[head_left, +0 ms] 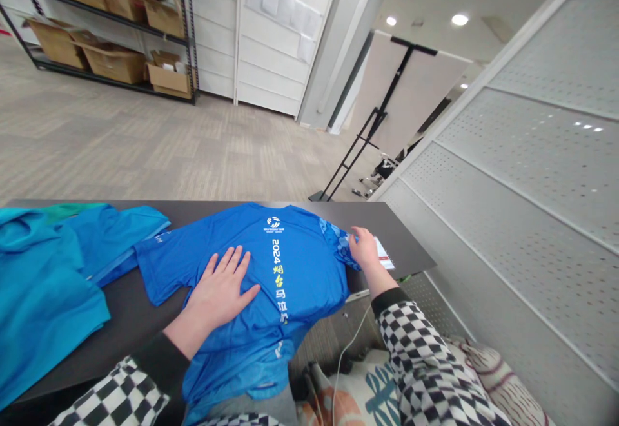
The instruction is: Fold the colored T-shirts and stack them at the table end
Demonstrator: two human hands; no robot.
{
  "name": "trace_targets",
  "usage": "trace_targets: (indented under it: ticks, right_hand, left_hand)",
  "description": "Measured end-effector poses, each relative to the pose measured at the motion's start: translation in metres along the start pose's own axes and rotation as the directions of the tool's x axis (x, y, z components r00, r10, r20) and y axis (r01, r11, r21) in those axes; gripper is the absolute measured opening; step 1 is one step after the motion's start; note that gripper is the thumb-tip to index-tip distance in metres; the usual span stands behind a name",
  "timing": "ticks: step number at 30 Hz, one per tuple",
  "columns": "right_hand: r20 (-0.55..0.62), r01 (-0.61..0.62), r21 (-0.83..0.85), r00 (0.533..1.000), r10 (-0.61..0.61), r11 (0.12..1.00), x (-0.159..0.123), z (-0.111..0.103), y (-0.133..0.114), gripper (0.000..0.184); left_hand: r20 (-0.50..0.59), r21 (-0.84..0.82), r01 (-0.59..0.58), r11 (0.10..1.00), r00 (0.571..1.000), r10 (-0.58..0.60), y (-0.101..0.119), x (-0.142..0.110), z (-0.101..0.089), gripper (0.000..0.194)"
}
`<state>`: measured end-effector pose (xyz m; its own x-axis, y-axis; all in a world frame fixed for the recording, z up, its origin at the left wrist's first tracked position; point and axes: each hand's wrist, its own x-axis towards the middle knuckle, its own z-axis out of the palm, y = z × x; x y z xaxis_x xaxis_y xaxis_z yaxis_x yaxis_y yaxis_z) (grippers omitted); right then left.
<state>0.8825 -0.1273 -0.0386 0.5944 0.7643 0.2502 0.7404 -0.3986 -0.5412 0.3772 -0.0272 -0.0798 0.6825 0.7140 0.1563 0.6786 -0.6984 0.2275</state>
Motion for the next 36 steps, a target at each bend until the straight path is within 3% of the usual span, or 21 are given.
trace_targets:
  ticks: [2, 4, 7, 11, 15, 19, 26, 32, 36]
  right_hand:
    - [0.148, 0.086, -0.093, 0.986, -0.072, 0.992, -0.008, 0.015, -0.005, 0.060]
    - [0.236, 0.067, -0.137, 0.971, -0.033, 0.988, -0.015, 0.028, -0.004, 0.073]
    - [0.272, 0.011, -0.150, 0.962, 0.030, 0.989, -0.018, 0.035, 0.005, 0.084]
    - [0.307, -0.022, -0.163, 0.949, 0.072, 0.986, -0.009, 0.026, 0.008, 0.095]
    - [0.264, 0.031, -0.151, 0.965, 0.010, 0.988, 0.002, 0.025, -0.005, 0.073]
    - [0.215, 0.110, -0.064, 0.972, -0.094, 0.992, 0.005, 0.040, -0.016, 0.048]
    - [0.239, 0.124, -0.017, 0.964, -0.117, 0.992, 0.012, 0.046, -0.013, 0.048]
    - [0.426, 0.193, -0.322, 0.904, -0.040, 0.927, 0.009, 0.036, -0.012, 0.074]
    - [0.472, 0.217, -0.426, 0.882, 0.011, 0.878, 0.007, 0.031, -0.018, 0.078]
  left_hand:
    - [-0.004, 0.000, 0.002, 1.000, 1.000, -0.002, 0.000, 0.000, 0.000, 0.090]
    - [-0.004, 0.001, 0.003, 1.000, 1.000, -0.003, 0.000, 0.000, -0.001, 0.089]
    - [-0.003, -0.005, 0.001, 1.000, 1.000, -0.001, 0.001, 0.000, -0.002, 0.090]
    - [-0.004, -0.008, -0.003, 1.000, 1.000, 0.002, 0.002, -0.001, -0.003, 0.091]
    - [-0.003, -0.015, -0.005, 1.000, 1.000, 0.005, 0.002, -0.001, -0.004, 0.091]
    - [-0.003, -0.021, -0.001, 1.000, 1.000, 0.001, 0.003, -0.001, -0.004, 0.090]
    - [-0.003, -0.010, 0.003, 1.000, 1.000, -0.003, 0.003, -0.001, -0.005, 0.090]
    - [-0.002, 0.010, -0.001, 1.000, 1.000, 0.001, 0.002, -0.001, -0.004, 0.092]
    - [-0.007, 0.006, -0.007, 1.000, 1.000, 0.007, 0.002, -0.001, -0.003, 0.092]
